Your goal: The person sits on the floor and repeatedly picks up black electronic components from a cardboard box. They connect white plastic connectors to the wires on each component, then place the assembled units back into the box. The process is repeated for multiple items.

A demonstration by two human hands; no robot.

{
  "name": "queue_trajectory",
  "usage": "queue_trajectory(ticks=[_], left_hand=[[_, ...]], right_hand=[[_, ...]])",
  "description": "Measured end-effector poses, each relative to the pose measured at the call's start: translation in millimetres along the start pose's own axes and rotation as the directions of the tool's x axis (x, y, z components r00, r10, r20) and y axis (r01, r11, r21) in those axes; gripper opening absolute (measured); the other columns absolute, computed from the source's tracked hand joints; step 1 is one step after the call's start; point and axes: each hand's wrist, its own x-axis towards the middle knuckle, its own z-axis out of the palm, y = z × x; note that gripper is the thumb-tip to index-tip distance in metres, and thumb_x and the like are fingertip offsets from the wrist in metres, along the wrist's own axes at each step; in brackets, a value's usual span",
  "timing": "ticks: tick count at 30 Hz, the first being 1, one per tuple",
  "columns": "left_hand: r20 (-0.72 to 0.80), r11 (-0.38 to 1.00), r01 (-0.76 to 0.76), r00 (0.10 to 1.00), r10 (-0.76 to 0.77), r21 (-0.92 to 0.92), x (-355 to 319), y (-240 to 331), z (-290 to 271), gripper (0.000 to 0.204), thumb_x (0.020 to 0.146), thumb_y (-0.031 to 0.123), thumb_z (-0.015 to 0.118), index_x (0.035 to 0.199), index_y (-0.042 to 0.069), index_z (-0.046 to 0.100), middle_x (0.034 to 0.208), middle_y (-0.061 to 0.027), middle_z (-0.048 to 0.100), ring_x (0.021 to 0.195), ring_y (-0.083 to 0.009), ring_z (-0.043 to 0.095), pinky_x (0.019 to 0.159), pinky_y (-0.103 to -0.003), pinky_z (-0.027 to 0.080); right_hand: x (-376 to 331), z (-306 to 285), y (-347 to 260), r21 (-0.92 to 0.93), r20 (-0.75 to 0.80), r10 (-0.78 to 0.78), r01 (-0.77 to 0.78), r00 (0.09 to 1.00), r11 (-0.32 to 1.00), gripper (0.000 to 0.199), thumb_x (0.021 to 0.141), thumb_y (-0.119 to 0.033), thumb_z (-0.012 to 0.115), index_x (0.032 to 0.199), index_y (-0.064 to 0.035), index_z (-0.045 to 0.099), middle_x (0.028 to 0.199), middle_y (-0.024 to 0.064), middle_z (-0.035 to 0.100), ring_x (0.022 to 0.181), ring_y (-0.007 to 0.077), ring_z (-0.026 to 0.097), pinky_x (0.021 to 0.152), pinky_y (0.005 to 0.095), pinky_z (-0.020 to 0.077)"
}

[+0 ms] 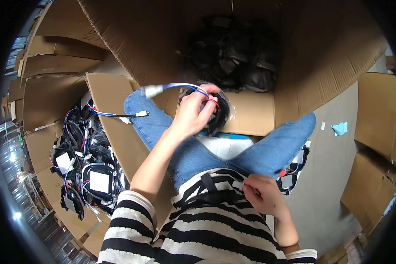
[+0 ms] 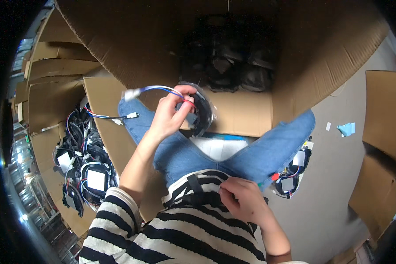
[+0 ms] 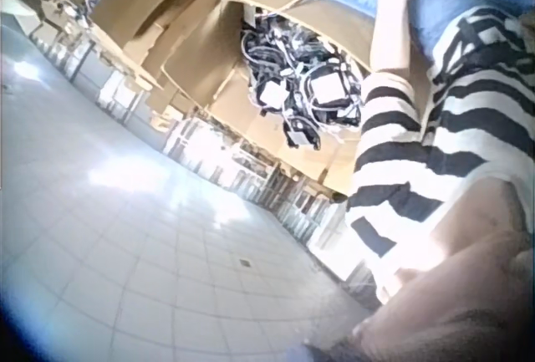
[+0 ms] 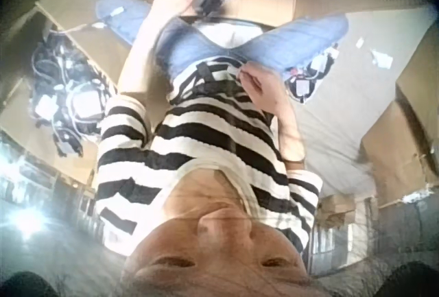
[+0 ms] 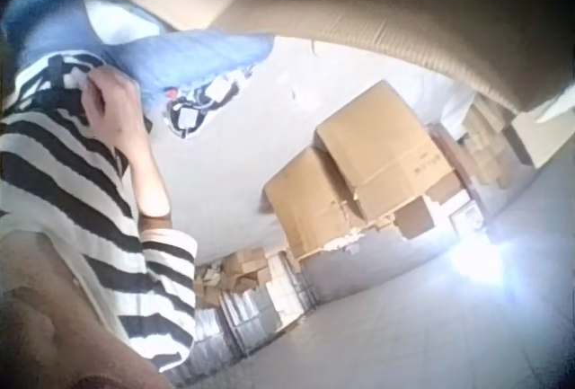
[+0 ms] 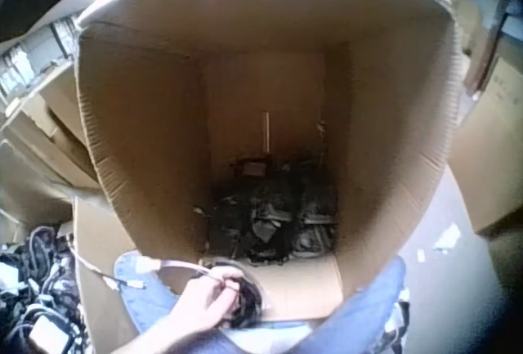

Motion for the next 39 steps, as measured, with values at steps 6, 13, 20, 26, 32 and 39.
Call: queue_trajectory(ticks=[6,13,20,26,32,39], left_hand=[[-0.088,0.993,0.046,0.995,-0.037,0.106,11.9,-20.1,-1.6,0.017,0.086,0.013,0.046,0.098,0.002,0.052,0.065,-0.0016,0.054,0.055,-0.0068,0.049,0.049,-0.019,0.04],[0.214,0.959,0.283,0.939,-0.27,-0.029,-14.6,-21.3,3.0,0.009,0.083,0.01,0.051,0.087,0.004,0.056,0.063,0.005,0.048,0.06,-0.0031,0.043,0.053,-0.019,0.036],[0.29,0.926,0.292,0.932,-0.219,-0.24,-32.0,15.1,-2.1,0.035,0.09,0.018,0.035,0.12,0.0,0.034,0.09,-0.0077,0.045,0.084,-0.0138,0.044,0.077,-0.025,0.036],[0.345,0.993,0.108,0.935,-0.088,-0.038,-57.6,34.5,1.4,0.029,0.084,0.009,0.04,0.11,-0.002,0.046,0.075,-0.0113,0.053,0.066,-0.0245,0.054,0.063,-0.031,0.044],[0.596,0.989,-0.148,0.793,0.129,-0.016,-67.7,38.9,1.8,0.029,0.08,0.012,0.048,0.106,0.0,0.05,0.082,-0.0163,0.058,0.071,-0.0309,0.057,0.063,-0.035,0.047],[0.818,0.92,0.075,0.488,0.304,-0.386,-64.5,32.5,-5.0,0.036,0.082,0.02,0.052,0.055,-0.002,0.048,0.052,-0.0152,0.045,0.052,-0.0324,0.047,0.046,-0.039,0.034]], right_hand=[[-4.3,-4.4,-0.6,-0.007,-0.032,0.032,-0.032,0.999,0.999,0.004,0.069,0.003,0.054,0.073,0.0022,0.053,0.062,0.0112,0.052,0.052,0.0254,0.051,0.048,0.0304,0.0406],[0.2,-4.5,4.8,0.008,-0.031,0.046,-0.046,0.998,0.999,0.005,0.067,0.005,0.054,0.072,0.0017,0.052,0.063,0.0114,0.053,0.054,0.0263,0.052,0.049,0.0303,0.0405],[3.9,-4.9,7.5,0.012,-0.036,0.063,-0.063,0.997,0.998,0.004,0.069,0.003,0.054,0.071,0.0011,0.052,0.064,0.0105,0.053,0.053,0.0258,0.051,0.048,0.0303,0.0398],[5.8,-9.8,-5.9,0.046,-0.033,0.001,0.001,0.999,0.999,0.004,0.068,0.003,0.054,0.071,0.001,0.053,0.061,0.0106,0.051,0.052,0.0257,0.049,0.047,0.0305,0.039],[0.6,-46.0,-6.4,-0.044,-0.116,-0.082,0.078,0.99,0.996,0.012,0.06,0.009,0.054,0.068,0.0002,0.053,0.062,0.0092,0.052,0.053,0.0238,0.05,0.049,0.0309,0.0403],[22.6,-32.1,-7.7,0.2,0.069,-0.228,0.211,0.971,0.957,0.012,0.064,0.006,0.053,0.075,0.0019,0.056,0.06,0.0085,0.052,0.052,0.0221,0.048,0.046,0.0303,0.0363]])
